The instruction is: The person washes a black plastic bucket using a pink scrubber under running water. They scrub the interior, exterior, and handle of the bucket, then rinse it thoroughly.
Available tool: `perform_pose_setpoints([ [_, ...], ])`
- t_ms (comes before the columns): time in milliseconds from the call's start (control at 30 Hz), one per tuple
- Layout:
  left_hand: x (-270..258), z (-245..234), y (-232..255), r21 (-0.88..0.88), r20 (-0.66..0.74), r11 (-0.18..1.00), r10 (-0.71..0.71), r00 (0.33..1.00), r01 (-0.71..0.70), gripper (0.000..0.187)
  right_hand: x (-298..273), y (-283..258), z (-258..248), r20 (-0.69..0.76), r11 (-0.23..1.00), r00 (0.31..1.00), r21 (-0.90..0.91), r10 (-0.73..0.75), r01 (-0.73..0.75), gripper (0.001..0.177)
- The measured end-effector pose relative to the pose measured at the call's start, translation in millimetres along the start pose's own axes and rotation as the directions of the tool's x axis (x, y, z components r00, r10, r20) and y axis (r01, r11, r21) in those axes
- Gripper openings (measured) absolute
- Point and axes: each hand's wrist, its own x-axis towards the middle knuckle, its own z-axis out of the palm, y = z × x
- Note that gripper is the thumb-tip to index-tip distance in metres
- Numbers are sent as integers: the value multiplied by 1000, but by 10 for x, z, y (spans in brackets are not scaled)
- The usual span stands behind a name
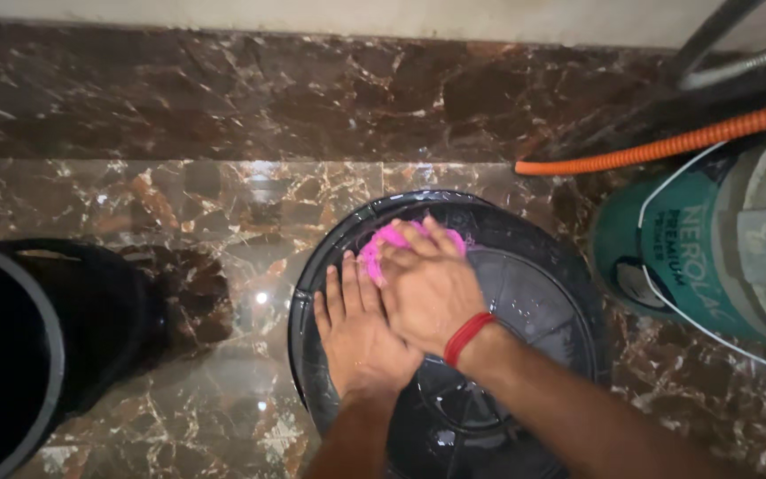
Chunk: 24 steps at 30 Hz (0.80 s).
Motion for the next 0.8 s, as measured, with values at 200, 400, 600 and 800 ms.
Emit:
perform_pose_setpoints([
  [200,-37,23,3,-67,-129,998,6,992,-15,94,-97,356,-215,-1,972,979,-125,202,-201,37],
  [400,1,-67,8,2,159,998,-64,985,64,115,20,-34,-117,-57,998,998,-52,25,-28,35],
  [600,9,-20,1,-17,142,996,-80,987,83,124,60,-73,-231,-85,985,992,-134,94,-105,26],
  [800,-37,32,10,-15,-185,1000,20,983,-23,100,14,240,-292,-87,972,980,-136,181,-191,27],
])
